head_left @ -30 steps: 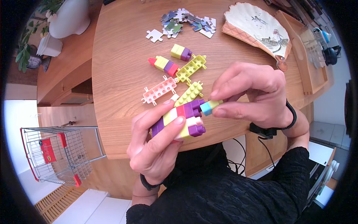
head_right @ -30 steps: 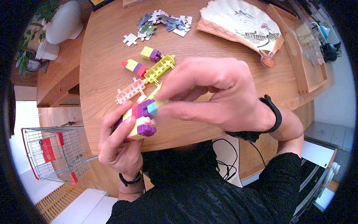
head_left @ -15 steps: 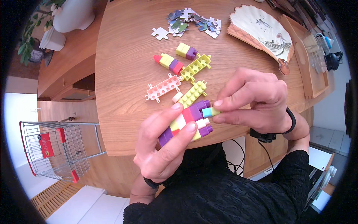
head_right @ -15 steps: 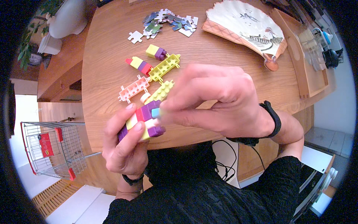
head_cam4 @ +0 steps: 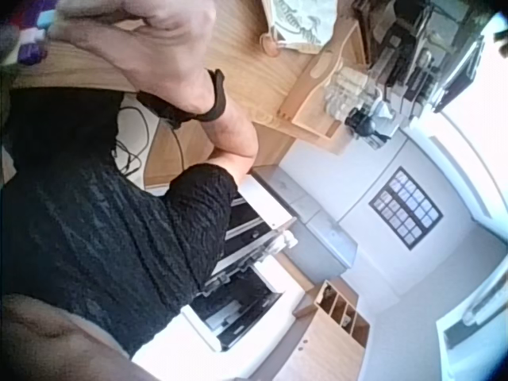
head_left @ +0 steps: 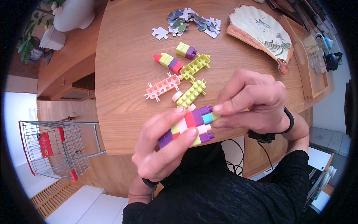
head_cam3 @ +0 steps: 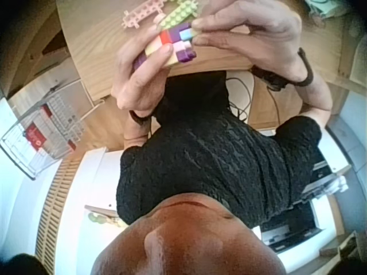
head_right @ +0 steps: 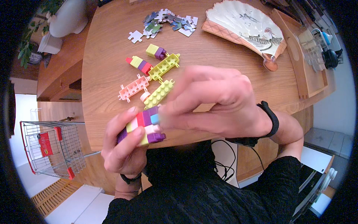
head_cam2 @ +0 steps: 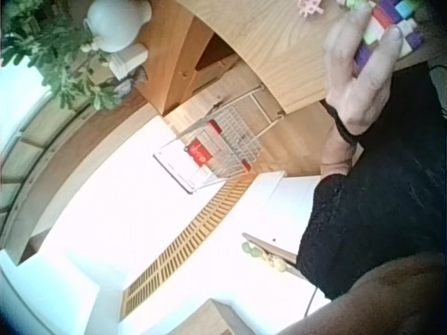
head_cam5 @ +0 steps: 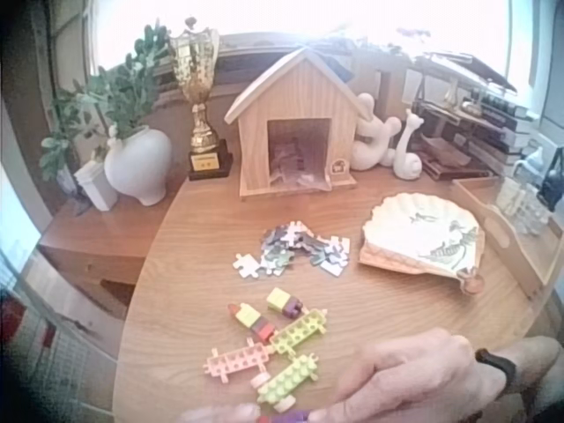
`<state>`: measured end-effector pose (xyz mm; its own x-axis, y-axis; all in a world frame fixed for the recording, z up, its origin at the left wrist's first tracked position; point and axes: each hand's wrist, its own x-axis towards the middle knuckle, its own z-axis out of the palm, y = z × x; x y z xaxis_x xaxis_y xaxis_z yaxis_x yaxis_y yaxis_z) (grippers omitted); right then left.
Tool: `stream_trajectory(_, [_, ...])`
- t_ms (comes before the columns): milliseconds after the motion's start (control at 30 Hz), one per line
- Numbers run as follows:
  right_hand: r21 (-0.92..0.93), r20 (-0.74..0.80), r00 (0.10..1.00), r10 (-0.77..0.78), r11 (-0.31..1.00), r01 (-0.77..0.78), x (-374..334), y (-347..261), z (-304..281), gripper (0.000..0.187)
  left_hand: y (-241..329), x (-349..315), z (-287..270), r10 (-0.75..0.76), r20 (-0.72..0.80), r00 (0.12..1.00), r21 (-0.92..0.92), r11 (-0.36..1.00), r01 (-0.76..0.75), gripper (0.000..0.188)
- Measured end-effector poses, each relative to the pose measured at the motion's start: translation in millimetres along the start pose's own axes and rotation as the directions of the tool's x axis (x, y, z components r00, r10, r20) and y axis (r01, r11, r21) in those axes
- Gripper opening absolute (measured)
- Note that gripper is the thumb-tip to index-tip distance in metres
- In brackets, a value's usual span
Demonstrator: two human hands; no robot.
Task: Assemble several interlocking colorful toy blocks on a wooden table.
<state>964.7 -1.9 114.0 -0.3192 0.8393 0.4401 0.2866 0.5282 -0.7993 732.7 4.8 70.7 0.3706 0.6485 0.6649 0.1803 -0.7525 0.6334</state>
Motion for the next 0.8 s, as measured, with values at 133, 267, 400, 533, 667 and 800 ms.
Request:
stream_trajectory(133, [0.256,-0.016,0.982,0.189,0.95,-0.179,4.2,-5.1,0.5,0.016,-2.0,-2.2,2.9,-0.089,-0.041,0.995,-0.086,0.993,0.085,0.039])
stream_trajectory(267, [0.305,0.009,1.0,0.027,0.952,-0.028,2.2,16.3,-1.0,0.021,-4.7,-2.8,0.8,-0.143,-0.059,0.988,-0.229,0.965,0.126,0.04])
stream_trajectory(400, [0.38,0.063,0.997,0.054,0.922,-0.074,1.5,12.9,-2.2,0.018,-5.3,0.0,-1.9,-0.088,-0.02,0.996,-0.299,0.951,0.078,0.041])
stream_trajectory(533, [0.322,0.109,0.992,0.063,0.942,-0.096,4.5,10.5,-4.9,0.018,-9.2,0.6,-6.4,-0.122,0.038,0.992,-0.331,0.935,0.128,0.041])
stream_trajectory(667, [0.516,-0.036,0.956,0.293,0.824,-0.233,6.7,12.6,-14.7,0.023,-11.1,-5.8,0.0,-0.26,-0.035,0.965,-0.469,0.857,0.213,0.041])
stream_trajectory(800, [0.149,-0.169,0.915,0.367,0.927,-0.345,19.8,11.9,-32.5,0.021,-11.7,-2.4,-4.0,-0.593,-0.051,0.804,-0.723,0.577,0.38,0.039])
